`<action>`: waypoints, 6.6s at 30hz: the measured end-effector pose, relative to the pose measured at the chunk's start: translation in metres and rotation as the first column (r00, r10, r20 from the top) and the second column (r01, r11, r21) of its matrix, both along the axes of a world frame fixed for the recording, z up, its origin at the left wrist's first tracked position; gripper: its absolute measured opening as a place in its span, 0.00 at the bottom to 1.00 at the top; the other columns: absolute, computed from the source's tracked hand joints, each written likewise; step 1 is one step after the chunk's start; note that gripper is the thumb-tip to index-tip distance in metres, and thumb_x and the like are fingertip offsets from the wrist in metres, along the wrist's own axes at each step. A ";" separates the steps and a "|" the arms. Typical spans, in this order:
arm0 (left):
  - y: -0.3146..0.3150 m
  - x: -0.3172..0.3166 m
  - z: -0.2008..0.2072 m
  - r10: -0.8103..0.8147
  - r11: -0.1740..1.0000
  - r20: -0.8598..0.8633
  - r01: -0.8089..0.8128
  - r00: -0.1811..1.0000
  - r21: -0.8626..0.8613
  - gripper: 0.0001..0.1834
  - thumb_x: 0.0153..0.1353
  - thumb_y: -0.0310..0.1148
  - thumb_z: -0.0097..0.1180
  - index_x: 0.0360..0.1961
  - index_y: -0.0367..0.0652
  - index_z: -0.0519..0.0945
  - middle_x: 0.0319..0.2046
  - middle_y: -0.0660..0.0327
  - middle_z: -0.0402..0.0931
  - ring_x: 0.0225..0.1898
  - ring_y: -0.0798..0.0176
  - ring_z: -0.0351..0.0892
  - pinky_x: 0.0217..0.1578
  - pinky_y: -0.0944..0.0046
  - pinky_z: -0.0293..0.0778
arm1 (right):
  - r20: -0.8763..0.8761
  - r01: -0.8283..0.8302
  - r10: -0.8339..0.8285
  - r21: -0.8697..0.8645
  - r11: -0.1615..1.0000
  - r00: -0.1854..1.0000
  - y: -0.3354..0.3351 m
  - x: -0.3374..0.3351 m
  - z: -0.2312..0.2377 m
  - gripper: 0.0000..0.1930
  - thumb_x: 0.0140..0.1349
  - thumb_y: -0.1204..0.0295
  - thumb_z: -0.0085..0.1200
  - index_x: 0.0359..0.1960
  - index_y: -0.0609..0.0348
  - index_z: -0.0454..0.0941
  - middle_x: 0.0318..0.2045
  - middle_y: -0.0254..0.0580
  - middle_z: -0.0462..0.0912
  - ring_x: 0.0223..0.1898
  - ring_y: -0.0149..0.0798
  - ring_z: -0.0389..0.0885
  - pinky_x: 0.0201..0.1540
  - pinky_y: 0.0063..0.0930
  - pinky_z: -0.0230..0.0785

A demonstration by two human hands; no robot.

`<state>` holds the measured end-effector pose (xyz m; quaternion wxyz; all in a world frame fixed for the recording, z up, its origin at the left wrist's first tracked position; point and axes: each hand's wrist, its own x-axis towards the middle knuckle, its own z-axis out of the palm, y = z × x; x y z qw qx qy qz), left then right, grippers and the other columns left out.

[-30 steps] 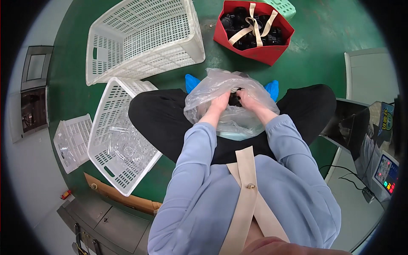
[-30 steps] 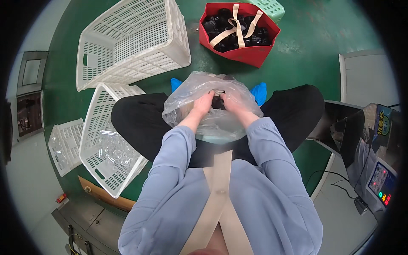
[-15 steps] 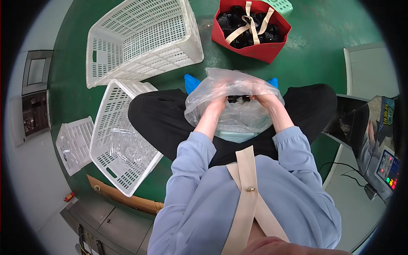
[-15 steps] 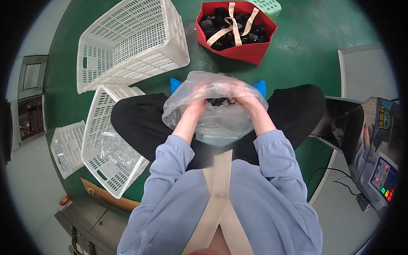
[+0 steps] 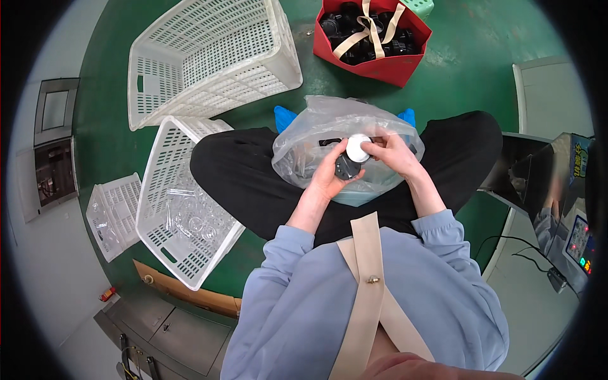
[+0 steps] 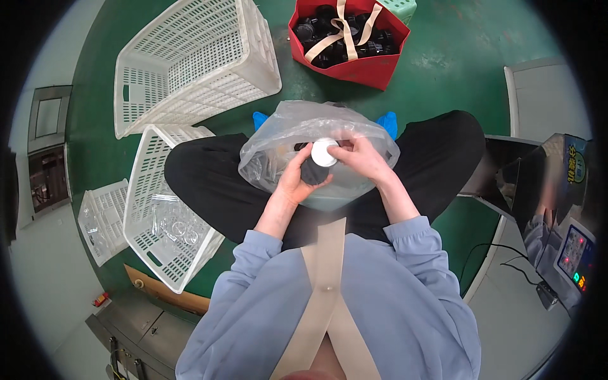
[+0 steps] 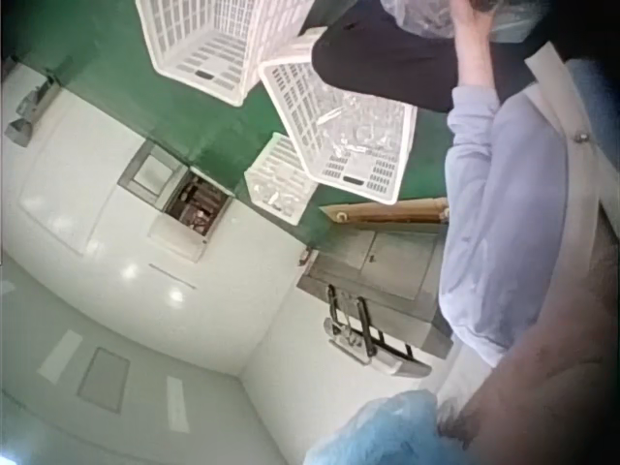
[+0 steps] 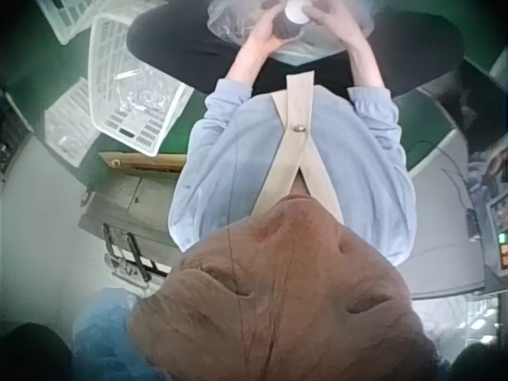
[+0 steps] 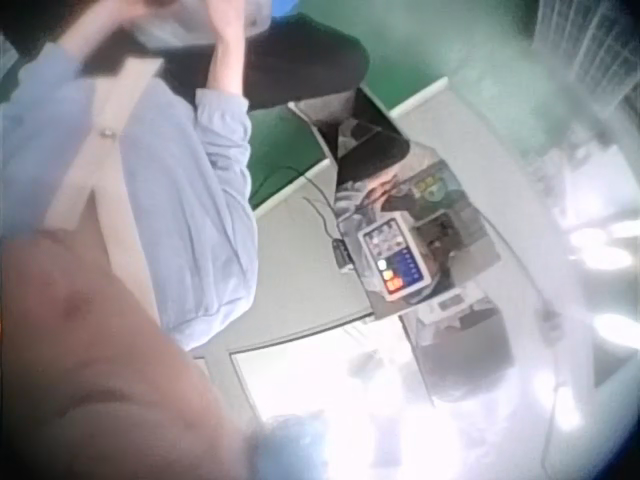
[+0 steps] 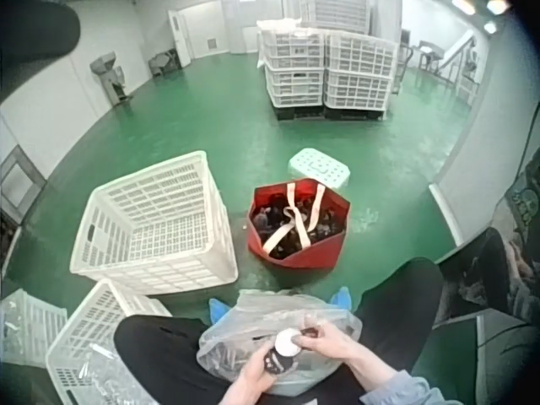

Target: Insert white liners into black plastic bottle caps in a factory setting.

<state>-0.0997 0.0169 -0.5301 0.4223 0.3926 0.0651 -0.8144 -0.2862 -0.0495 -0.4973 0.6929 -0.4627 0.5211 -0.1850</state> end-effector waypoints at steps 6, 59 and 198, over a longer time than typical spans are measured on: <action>0.012 0.005 -0.002 -0.055 0.993 0.107 0.066 0.993 -0.103 0.23 0.71 0.52 0.55 0.60 0.51 0.76 0.54 0.64 0.80 0.56 0.63 0.78 0.48 0.49 0.79 | 0.057 -0.077 0.083 -0.102 0.992 0.995 0.010 0.002 0.012 0.22 0.65 0.70 0.60 0.59 0.68 0.77 0.42 0.33 0.83 0.38 0.24 0.78 0.44 0.22 0.72; 0.010 -0.001 0.000 0.121 0.961 -0.191 -0.163 0.974 -0.223 0.31 0.75 0.57 0.42 0.69 0.50 0.69 0.59 0.60 0.76 0.58 0.59 0.75 0.55 0.52 0.73 | -0.120 0.113 -0.272 -0.699 0.706 0.955 0.042 0.029 0.022 0.15 0.63 0.76 0.60 0.52 0.66 0.79 0.34 0.37 0.77 0.24 0.28 0.72 0.30 0.23 0.67; 0.006 -0.006 -0.040 0.113 0.960 0.702 0.104 0.703 -0.259 0.19 0.69 0.22 0.54 0.60 0.36 0.75 0.46 0.56 0.84 0.40 0.65 0.86 0.34 0.66 0.83 | -0.178 0.017 -0.007 0.057 0.998 0.984 0.051 0.010 -0.041 0.21 0.67 0.54 0.58 0.45 0.62 0.83 0.35 0.38 0.86 0.38 0.29 0.81 0.43 0.26 0.72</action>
